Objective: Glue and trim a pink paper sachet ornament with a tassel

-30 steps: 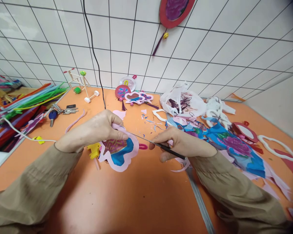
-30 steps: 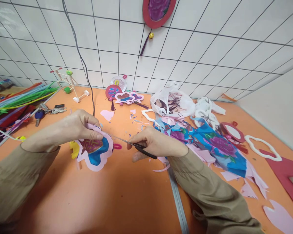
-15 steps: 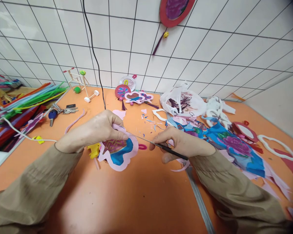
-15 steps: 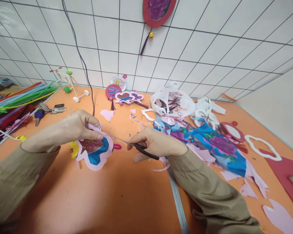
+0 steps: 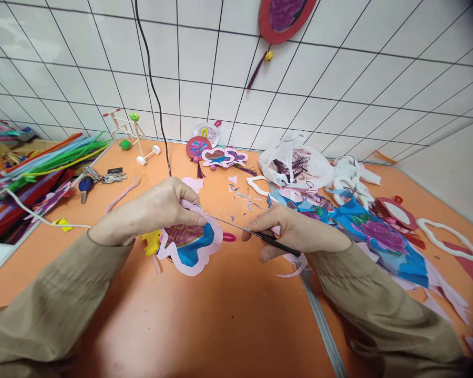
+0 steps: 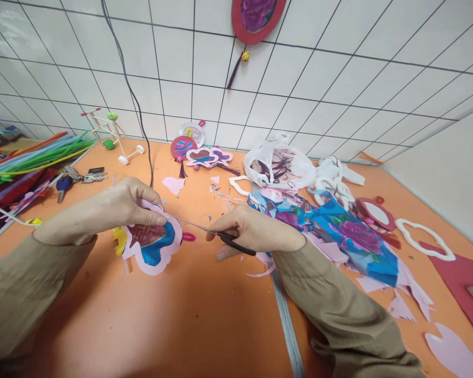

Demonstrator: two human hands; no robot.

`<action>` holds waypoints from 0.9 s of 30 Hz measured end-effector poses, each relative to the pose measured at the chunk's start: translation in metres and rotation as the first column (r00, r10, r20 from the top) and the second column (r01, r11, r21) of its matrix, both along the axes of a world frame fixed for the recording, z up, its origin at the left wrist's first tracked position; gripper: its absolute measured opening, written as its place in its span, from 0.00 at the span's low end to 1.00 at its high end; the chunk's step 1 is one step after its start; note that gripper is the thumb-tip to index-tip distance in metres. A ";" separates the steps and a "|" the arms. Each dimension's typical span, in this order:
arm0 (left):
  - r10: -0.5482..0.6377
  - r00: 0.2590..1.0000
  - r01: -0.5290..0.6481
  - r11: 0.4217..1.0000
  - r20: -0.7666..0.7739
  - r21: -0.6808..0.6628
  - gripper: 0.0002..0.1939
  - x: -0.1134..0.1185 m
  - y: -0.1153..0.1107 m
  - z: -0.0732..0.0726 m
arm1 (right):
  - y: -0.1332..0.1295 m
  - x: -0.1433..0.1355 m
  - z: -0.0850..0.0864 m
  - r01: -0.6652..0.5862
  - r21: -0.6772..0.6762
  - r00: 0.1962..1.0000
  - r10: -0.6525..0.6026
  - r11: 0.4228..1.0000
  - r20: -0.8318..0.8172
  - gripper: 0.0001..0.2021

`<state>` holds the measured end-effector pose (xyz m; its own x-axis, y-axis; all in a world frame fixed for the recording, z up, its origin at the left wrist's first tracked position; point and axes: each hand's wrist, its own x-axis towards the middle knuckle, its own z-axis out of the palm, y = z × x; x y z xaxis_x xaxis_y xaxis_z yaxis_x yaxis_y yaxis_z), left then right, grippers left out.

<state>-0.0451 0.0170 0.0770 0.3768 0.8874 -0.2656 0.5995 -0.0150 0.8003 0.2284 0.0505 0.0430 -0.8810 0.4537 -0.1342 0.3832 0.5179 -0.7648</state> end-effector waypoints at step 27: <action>0.168 0.980 -0.173 0.984 0.109 0.031 0.16 0.028 -0.008 -0.007 | -0.024 -0.033 -0.007 0.351 -0.340 0.786 -0.472 0.872 -0.399 0.18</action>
